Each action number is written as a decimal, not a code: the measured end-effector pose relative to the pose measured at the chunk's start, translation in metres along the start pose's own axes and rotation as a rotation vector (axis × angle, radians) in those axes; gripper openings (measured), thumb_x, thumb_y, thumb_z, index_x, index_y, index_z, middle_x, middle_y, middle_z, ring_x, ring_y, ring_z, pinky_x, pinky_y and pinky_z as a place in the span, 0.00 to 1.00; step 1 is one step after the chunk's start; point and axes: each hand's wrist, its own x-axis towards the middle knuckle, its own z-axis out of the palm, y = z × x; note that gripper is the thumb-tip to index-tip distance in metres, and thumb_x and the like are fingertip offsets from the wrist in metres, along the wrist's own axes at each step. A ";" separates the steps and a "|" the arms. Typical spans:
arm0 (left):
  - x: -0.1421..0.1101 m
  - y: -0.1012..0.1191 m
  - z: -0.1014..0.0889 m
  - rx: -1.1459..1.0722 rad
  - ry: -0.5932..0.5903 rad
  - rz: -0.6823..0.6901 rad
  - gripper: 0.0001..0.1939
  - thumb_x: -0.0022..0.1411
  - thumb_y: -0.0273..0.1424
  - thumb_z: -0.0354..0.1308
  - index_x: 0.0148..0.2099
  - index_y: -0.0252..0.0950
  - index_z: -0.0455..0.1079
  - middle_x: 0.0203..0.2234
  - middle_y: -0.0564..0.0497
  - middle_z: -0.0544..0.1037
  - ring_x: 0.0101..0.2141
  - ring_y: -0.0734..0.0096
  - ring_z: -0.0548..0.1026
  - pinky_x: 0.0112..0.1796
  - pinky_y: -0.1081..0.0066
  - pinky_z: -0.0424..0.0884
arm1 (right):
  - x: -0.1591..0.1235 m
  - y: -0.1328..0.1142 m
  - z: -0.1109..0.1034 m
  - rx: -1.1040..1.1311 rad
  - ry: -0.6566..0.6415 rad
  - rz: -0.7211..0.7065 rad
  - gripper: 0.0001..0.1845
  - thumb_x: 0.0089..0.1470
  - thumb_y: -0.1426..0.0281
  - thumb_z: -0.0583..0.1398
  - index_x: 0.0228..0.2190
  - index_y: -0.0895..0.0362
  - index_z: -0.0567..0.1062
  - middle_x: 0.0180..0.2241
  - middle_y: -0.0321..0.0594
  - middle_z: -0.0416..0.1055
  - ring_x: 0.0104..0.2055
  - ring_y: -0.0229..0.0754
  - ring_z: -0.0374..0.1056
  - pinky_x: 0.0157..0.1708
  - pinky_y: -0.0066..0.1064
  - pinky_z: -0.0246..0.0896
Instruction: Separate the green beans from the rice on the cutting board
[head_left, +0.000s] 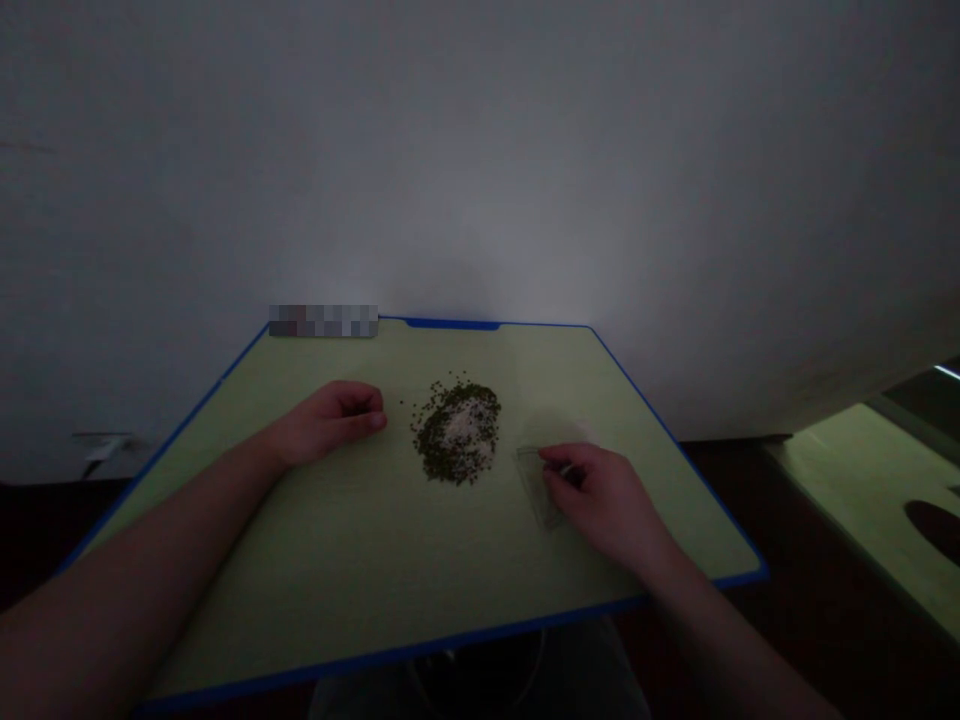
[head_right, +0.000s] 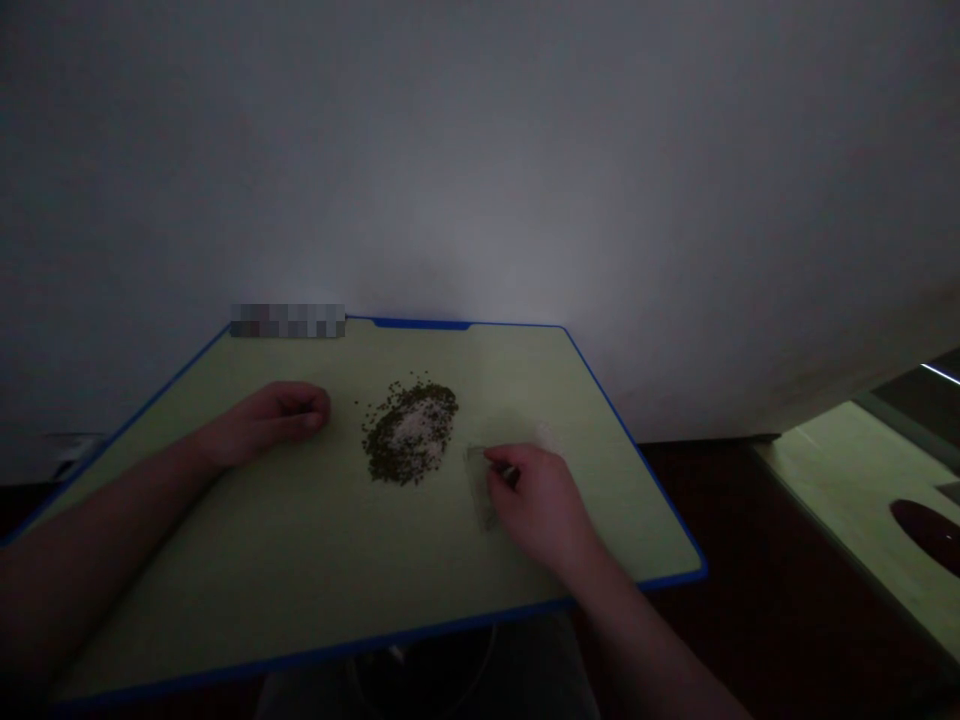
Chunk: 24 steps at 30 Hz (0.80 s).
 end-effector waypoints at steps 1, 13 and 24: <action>0.000 0.000 0.000 0.000 0.001 -0.001 0.16 0.54 0.41 0.54 0.24 0.35 0.58 0.16 0.58 0.57 0.18 0.79 0.56 0.19 0.78 0.54 | -0.001 0.003 -0.002 0.016 0.003 0.026 0.14 0.52 0.71 0.58 0.40 0.59 0.78 0.29 0.41 0.77 0.26 0.40 0.70 0.27 0.30 0.64; 0.001 -0.001 -0.001 0.025 -0.004 0.038 0.16 0.56 0.41 0.53 0.24 0.35 0.59 0.16 0.58 0.58 0.18 0.79 0.57 0.19 0.78 0.55 | 0.004 -0.005 0.003 -0.025 -0.028 -0.073 0.13 0.50 0.74 0.58 0.37 0.56 0.79 0.32 0.41 0.78 0.30 0.40 0.72 0.30 0.30 0.65; 0.000 0.006 0.002 0.042 0.005 0.019 0.16 0.55 0.41 0.53 0.23 0.35 0.57 0.15 0.58 0.56 0.17 0.79 0.56 0.18 0.78 0.54 | 0.017 -0.007 0.004 0.075 -0.070 -0.031 0.12 0.51 0.71 0.57 0.38 0.57 0.77 0.24 0.37 0.75 0.19 0.35 0.67 0.22 0.27 0.61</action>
